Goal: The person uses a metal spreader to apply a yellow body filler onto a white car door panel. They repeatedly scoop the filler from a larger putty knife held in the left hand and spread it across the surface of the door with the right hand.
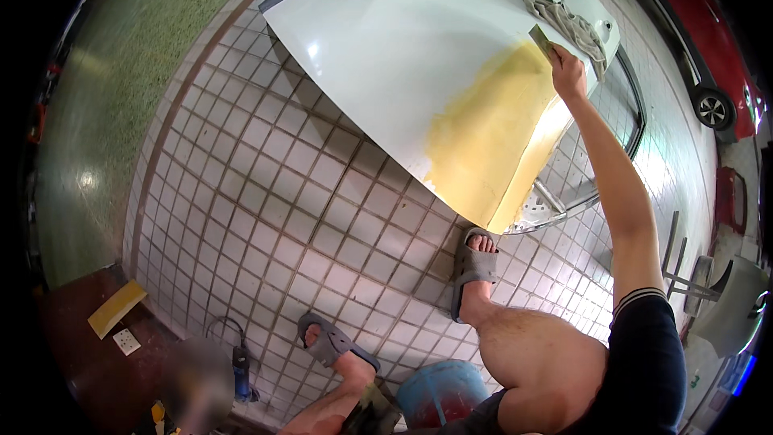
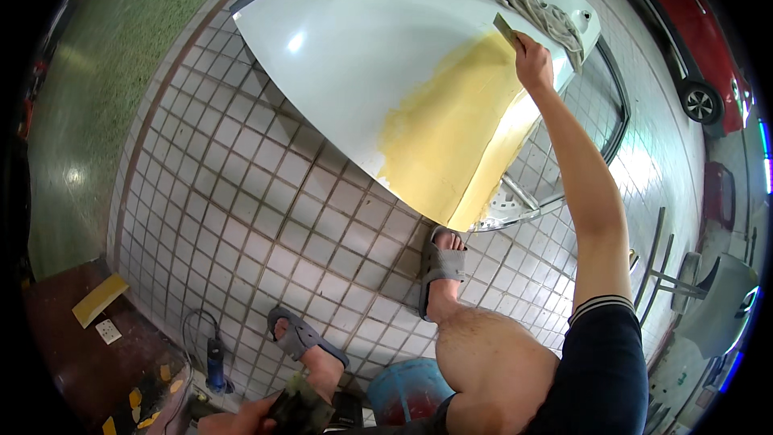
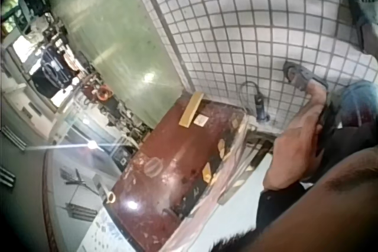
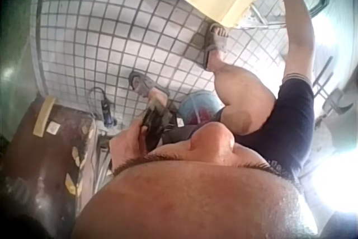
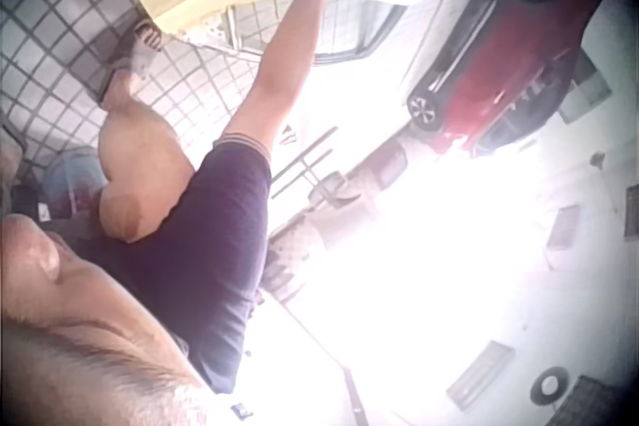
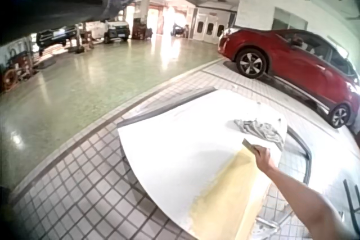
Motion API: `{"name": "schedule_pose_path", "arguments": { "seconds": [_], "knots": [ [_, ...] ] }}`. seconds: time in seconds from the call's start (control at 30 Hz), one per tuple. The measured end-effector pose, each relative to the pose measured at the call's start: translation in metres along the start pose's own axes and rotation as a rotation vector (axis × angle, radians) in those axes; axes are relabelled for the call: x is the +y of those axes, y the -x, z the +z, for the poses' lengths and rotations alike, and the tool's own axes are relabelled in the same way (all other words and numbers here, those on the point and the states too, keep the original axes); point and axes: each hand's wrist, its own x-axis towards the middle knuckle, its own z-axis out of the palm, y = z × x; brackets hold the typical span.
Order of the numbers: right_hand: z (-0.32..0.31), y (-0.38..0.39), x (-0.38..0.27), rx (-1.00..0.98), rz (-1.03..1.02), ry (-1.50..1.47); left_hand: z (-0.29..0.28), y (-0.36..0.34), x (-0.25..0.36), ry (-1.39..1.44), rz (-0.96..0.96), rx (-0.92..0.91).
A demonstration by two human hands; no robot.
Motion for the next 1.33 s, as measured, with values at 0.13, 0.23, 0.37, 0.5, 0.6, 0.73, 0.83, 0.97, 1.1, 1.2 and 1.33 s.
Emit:
{"name": "schedule_pose_path", "arguments": {
  "seconds": [0.13, 0.23, 0.37, 0.5, 0.6, 0.73, 0.83, 0.97, 1.1, 1.2, 1.33],
  "knots": [
    [0.014, -0.012, 0.008, -0.013, -0.015, 0.029, 0.001, 0.000, -0.004, 0.021, 0.000, -0.002],
    [0.019, -0.011, 0.010, -0.064, -0.013, 0.073, 0.002, 0.000, -0.009, 0.041, -0.001, -0.004],
    [0.026, 0.000, 0.007, -0.102, -0.014, 0.105, 0.004, 0.001, -0.015, 0.077, 0.006, -0.009],
    [0.029, 0.038, -0.029, -0.139, -0.027, 0.107, 0.007, 0.010, -0.024, 0.168, -0.016, -0.035],
    [0.022, 0.065, -0.058, -0.114, -0.085, 0.036, 0.007, 0.017, -0.026, 0.185, -0.019, -0.039],
    [0.008, 0.114, -0.072, -0.146, -0.144, -0.042, -0.009, 0.012, -0.007, 0.054, 0.038, 0.030],
    [0.002, 0.157, -0.095, -0.050, -0.356, -0.103, -0.012, 0.014, 0.003, -0.030, 0.006, 0.031],
    [-0.024, 0.168, -0.125, -0.152, -0.470, -0.074, -0.013, 0.016, 0.002, -0.071, 0.041, 0.081],
    [-0.036, 0.093, -0.083, -0.067, -0.093, -0.053, -0.012, 0.013, 0.006, -0.017, -0.045, 0.011],
    [-0.020, 0.034, -0.025, 0.089, -0.027, -0.006, -0.013, 0.012, 0.001, 0.015, -0.001, 0.003],
    [0.004, -0.006, 0.016, 0.013, -0.042, 0.094, -0.011, 0.006, -0.001, -0.068, 0.033, -0.002]
  ]
}}
